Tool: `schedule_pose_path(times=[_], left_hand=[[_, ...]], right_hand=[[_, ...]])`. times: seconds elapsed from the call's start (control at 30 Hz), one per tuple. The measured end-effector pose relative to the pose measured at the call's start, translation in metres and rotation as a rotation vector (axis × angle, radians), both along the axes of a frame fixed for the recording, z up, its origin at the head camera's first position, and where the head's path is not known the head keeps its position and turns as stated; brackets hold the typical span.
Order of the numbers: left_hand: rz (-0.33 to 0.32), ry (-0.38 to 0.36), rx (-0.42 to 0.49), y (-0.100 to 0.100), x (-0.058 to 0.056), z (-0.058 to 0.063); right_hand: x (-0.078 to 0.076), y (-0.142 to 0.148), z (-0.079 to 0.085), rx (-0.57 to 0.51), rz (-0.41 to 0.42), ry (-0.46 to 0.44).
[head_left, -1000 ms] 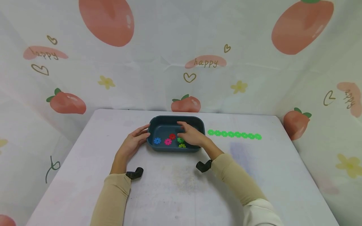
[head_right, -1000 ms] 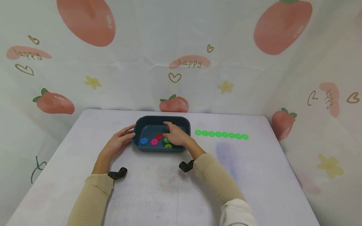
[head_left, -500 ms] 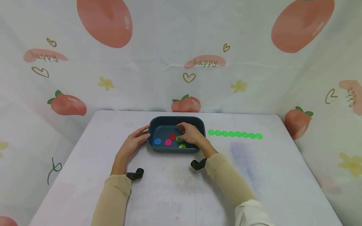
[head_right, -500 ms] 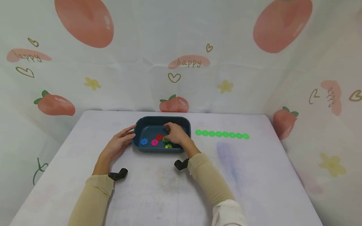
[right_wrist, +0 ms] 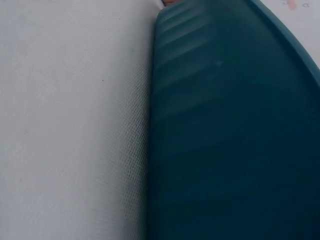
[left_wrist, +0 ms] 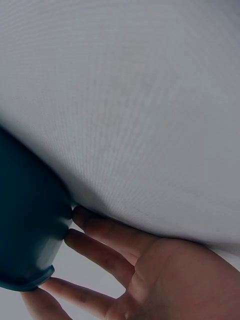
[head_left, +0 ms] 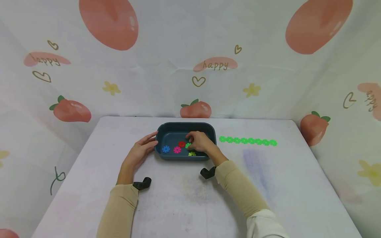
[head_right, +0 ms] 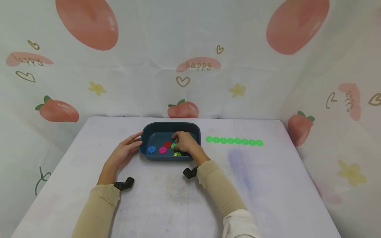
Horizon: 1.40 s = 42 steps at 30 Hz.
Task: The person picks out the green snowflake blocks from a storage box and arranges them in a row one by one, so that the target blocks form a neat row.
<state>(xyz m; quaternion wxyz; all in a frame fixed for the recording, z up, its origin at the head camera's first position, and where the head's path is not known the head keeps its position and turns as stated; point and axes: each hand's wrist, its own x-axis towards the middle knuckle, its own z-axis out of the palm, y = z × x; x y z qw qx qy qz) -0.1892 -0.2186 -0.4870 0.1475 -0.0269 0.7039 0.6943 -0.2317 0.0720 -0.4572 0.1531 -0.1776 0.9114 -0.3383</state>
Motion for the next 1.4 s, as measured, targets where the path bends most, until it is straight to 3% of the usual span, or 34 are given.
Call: schedule_pose_path(times=[0.4,0.83,1.4], left_hand=[[-0.006,-0.002,-0.008,0.0,0.001,0.002],[-0.013,0.015,-0.011,0.0,0.002,0.003],[-0.012,0.014,0.011,0.0,0.003,0.004]], right_hand=[[0.003,0.002,0.004,-0.02,0.026,0.054],[0.008,0.011,0.02,-0.291,-0.041,0.04],[0.019,0.039,0.026,-0.46,-0.153,0.002]])
